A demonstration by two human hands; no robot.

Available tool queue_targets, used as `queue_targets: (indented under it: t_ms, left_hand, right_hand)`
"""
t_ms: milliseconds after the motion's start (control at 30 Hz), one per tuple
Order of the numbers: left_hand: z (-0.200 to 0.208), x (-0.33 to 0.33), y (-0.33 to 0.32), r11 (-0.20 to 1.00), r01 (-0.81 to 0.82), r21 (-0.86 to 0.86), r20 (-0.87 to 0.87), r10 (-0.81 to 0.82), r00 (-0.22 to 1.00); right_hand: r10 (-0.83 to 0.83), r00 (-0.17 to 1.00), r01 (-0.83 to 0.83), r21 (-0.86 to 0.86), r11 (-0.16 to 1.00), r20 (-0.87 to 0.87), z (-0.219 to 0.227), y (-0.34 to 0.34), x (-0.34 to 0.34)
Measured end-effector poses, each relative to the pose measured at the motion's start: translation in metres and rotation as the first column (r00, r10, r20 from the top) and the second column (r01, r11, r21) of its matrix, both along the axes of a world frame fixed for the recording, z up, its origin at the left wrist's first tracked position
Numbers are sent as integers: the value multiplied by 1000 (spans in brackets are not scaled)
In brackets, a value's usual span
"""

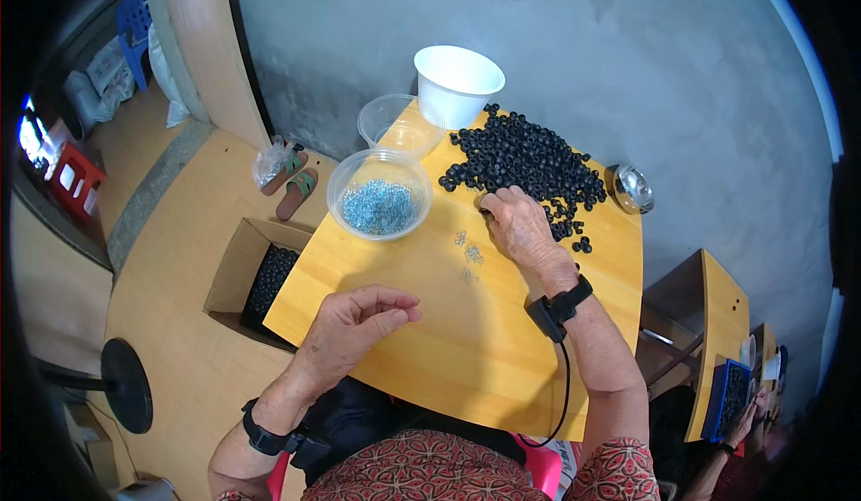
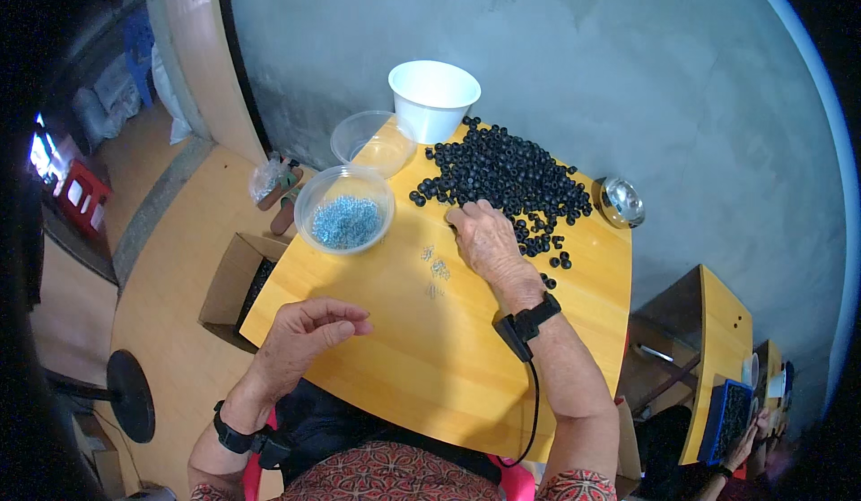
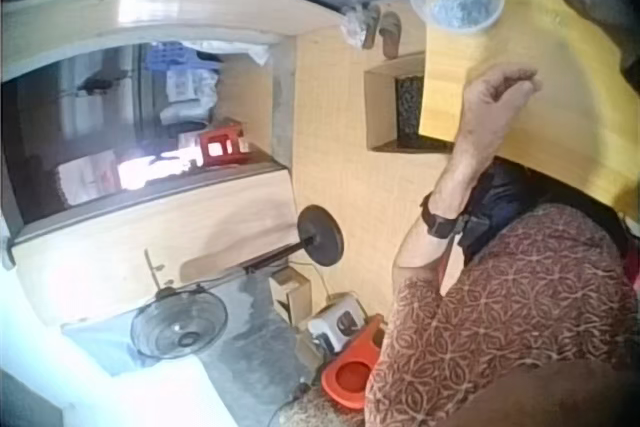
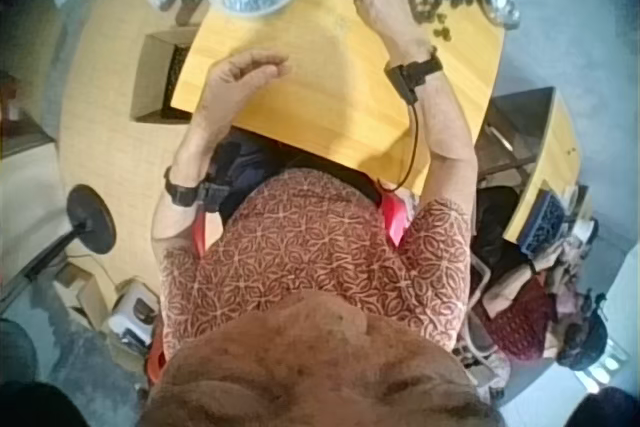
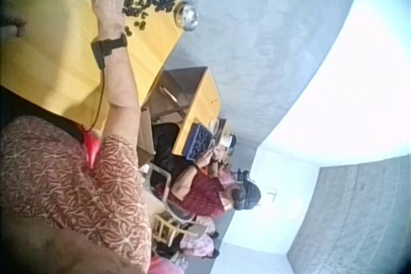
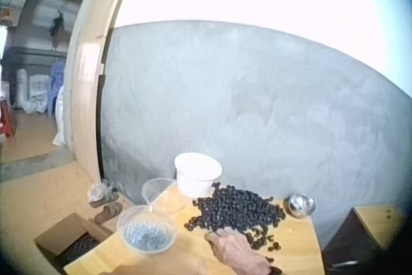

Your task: Assembling small black plastic components by manually attaching metal clips.

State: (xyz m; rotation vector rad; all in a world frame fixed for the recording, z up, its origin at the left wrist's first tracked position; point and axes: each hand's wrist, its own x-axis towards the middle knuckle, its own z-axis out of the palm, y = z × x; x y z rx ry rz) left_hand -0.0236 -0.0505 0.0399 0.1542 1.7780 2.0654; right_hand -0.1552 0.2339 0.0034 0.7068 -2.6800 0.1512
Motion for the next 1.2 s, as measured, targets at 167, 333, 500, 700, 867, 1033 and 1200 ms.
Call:
queue_targets:
  t_ms: [167, 333, 500, 700, 867, 1033, 1200]
  left_hand:
    - [-6, -2, 2, 1000, -16, -19, 54, 17, 998]
    - [-15, -9, 23, 1000, -25, 18, 14, 25, 1000]
    - [-24, -16, 49, 986, -51, 159, 48, 43, 998]
    - [-29, -10, 73, 932, -82, 352, -57, 109, 992]
    - [-27, -8, 70, 965, -67, 252, -69, 87, 994]
    - [-20, -7, 65, 996, -17, 85, -143, 29, 989]
    - [-33, -2, 64, 996, -55, 71, -67, 60, 996]
  right_hand:
    - [-81, 987, 120, -309, 944, 136, 11, -1, 18]
    - [118, 938, 137, -665, 734, 324, 47, -23, 79]
    - [221, 968, -109, -586, 803, 123, 50, -38, 110]
    - [234, 972, -207, -499, 841, -10, 50, -42, 123]
    - [237, 966, -137, -580, 803, 99, 54, -42, 132]
    - [244, 965, -159, -519, 840, 100, 54, -40, 139]
    - [237, 938, -9, -666, 746, 254, 40, -42, 145]
